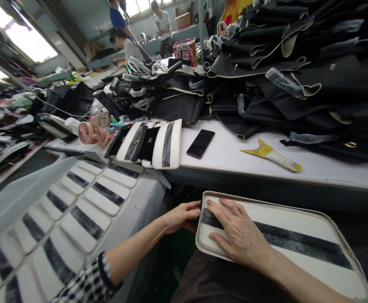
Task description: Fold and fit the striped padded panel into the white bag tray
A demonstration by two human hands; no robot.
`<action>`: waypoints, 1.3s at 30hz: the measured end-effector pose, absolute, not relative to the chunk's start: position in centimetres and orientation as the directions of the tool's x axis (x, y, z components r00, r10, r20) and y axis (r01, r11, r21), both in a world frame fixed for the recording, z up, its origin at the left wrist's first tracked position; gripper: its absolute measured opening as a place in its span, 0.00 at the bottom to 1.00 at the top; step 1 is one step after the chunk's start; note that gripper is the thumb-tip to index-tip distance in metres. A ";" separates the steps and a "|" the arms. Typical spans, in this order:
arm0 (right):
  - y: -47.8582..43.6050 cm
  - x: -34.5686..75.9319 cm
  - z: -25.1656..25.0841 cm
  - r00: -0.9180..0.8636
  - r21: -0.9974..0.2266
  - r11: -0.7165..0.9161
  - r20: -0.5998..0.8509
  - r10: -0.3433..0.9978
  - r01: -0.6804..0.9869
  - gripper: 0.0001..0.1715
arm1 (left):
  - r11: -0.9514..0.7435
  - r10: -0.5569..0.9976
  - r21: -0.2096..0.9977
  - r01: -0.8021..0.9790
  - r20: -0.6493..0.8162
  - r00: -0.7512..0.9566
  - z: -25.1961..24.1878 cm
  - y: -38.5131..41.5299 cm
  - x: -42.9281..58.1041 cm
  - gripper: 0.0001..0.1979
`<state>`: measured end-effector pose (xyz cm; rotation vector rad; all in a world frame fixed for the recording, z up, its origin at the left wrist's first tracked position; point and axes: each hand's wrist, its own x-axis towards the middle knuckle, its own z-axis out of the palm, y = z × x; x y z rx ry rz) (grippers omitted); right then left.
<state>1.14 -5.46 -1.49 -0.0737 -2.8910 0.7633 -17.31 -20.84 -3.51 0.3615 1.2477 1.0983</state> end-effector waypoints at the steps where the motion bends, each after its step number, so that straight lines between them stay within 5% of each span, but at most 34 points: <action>1: -5.5 1.1 -1.5 -0.987 -0.496 0.868 0.134 0.084 0.006 0.36 | 0.485 0.817 0.753 -0.445 -0.572 -0.077 -3.0 -20.7 -17.4 0.30; 24: -5.4 1.4 -1.8 -0.986 -0.506 0.862 0.147 0.077 -0.008 0.38 | 0.497 0.815 0.844 -0.203 -0.534 -0.224 -1.7 -20.9 -14.8 0.27; 33: -5.2 1.1 -1.7 -0.993 -0.560 0.828 0.073 0.087 0.031 0.38 | 0.388 0.757 0.913 -0.126 -0.394 -0.521 -4.6 -20.7 -12.8 0.26; 39: -4.8 1.4 -0.7 -0.988 -0.582 0.813 0.106 0.114 0.031 0.47 | 0.413 0.631 0.880 -0.236 -0.463 -0.623 -7.4 -21.1 -11.9 0.33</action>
